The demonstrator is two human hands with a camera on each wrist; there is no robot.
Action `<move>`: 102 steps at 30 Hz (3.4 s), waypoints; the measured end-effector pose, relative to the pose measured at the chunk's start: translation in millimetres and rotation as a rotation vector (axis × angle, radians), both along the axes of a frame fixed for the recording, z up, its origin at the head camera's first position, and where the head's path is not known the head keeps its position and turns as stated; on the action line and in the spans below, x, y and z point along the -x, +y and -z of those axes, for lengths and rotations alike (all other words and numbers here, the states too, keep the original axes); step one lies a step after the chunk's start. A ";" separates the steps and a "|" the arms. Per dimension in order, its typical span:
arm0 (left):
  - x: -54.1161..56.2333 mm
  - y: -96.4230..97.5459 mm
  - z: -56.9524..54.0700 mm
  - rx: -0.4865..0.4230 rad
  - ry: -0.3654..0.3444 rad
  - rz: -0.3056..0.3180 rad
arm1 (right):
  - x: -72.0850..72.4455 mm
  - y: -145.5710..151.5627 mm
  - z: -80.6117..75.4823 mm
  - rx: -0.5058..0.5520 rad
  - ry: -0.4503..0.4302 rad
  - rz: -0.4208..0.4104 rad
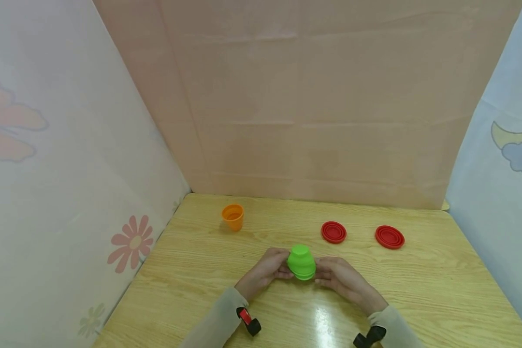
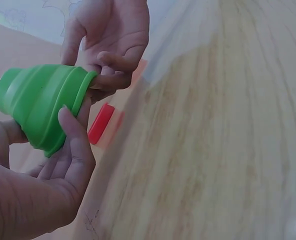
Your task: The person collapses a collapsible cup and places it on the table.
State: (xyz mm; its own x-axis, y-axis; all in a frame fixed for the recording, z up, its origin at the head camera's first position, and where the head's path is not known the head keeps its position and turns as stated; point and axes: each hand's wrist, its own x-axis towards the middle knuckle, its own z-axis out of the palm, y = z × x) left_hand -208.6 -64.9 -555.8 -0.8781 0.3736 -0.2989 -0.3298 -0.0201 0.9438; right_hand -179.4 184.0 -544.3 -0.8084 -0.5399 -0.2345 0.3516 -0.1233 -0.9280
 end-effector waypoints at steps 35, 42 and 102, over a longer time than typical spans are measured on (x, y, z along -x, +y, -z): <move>-8.8 -5.8 11.6 -0.212 -0.078 0.154 | -2.1 -10.8 1.5 -0.263 0.056 0.218; -10.7 -0.7 10.0 -0.080 -0.013 0.064 | -0.2 -1.9 3.2 -0.113 0.029 0.031; -11.9 4.7 -0.2 0.073 0.094 -0.055 | 4.2 -9.9 6.3 -0.131 0.081 0.112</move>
State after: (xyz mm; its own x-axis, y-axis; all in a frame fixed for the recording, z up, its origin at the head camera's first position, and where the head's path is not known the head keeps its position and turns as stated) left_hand -196.8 -60.2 -555.6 -0.9222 0.3046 -0.2384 -0.2397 0.0340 0.9703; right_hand -183.6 174.0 -550.6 -0.8806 -0.4148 -0.2291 0.2663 -0.0333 -0.9633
